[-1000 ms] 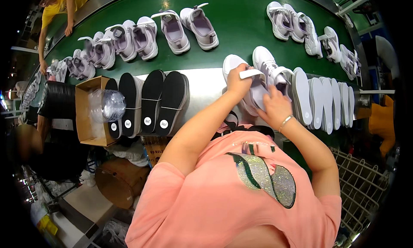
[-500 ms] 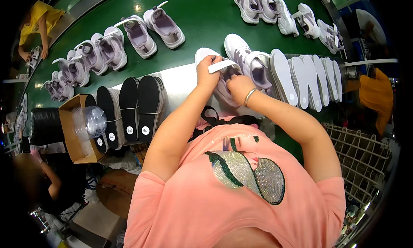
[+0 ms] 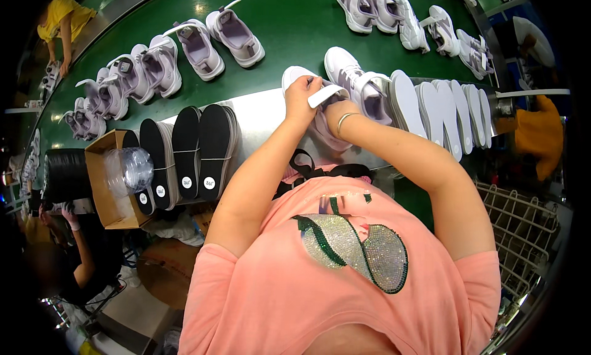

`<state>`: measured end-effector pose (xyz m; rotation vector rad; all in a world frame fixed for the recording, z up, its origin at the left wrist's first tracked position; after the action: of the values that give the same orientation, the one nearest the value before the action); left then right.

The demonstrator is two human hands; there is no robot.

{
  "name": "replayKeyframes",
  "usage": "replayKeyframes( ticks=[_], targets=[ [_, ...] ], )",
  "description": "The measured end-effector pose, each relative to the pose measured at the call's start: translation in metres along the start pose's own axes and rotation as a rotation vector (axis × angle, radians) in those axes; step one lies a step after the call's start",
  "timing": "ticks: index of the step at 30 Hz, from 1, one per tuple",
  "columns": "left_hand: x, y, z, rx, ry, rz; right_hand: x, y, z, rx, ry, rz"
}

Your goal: The person places an insole into a shoe, pulls the tongue forward, and presses the interior. They repeat this for another shoe, then pick up a completed pair from the work surface and move it aside.

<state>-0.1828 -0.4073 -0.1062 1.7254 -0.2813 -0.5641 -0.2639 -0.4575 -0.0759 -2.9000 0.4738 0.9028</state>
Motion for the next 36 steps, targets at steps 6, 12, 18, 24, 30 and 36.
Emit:
replayKeyframes(
  ticks=[6, 12, 18, 24, 30, 36],
  targets=[
    [0.006, -0.003, 0.001, 0.102, 0.026, 0.065, -0.016, 0.008, -0.002, -0.012, -0.207, -0.138],
    [0.003, -0.001, 0.001, 0.098, 0.051, 0.05, -0.044, 0.008, 0.001, 0.081, -0.099, -0.259],
    [0.004, -0.007, 0.005, -0.04, -0.021, 0.02, -0.021, 0.029, 0.001, 1.494, 0.076, 0.162],
    [0.003, -0.012, 0.003, 0.006, -0.006, 0.036, 0.001, 0.031, 0.024, 1.304, 0.458, 0.386],
    [0.018, 0.003, -0.017, -0.018, 0.084, 0.048, -0.019, 0.028, 0.003, 2.123, 0.186, -0.1],
    [0.014, 0.037, -0.073, -0.014, 0.246, 0.215, -0.043, 0.035, -0.005, 1.704, 0.393, -0.021]
  ],
)
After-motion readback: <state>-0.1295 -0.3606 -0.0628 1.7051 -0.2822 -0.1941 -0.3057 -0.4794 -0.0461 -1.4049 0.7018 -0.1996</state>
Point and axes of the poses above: each hand's wrist, its own x-axis towards the middle knuckle, its own z-axis out of the palm, y = z × x, the point moved 4 cm from there along x, towards the middle knuckle, and after that the axes turned 10 degrees about y, right-handed, at the moved point
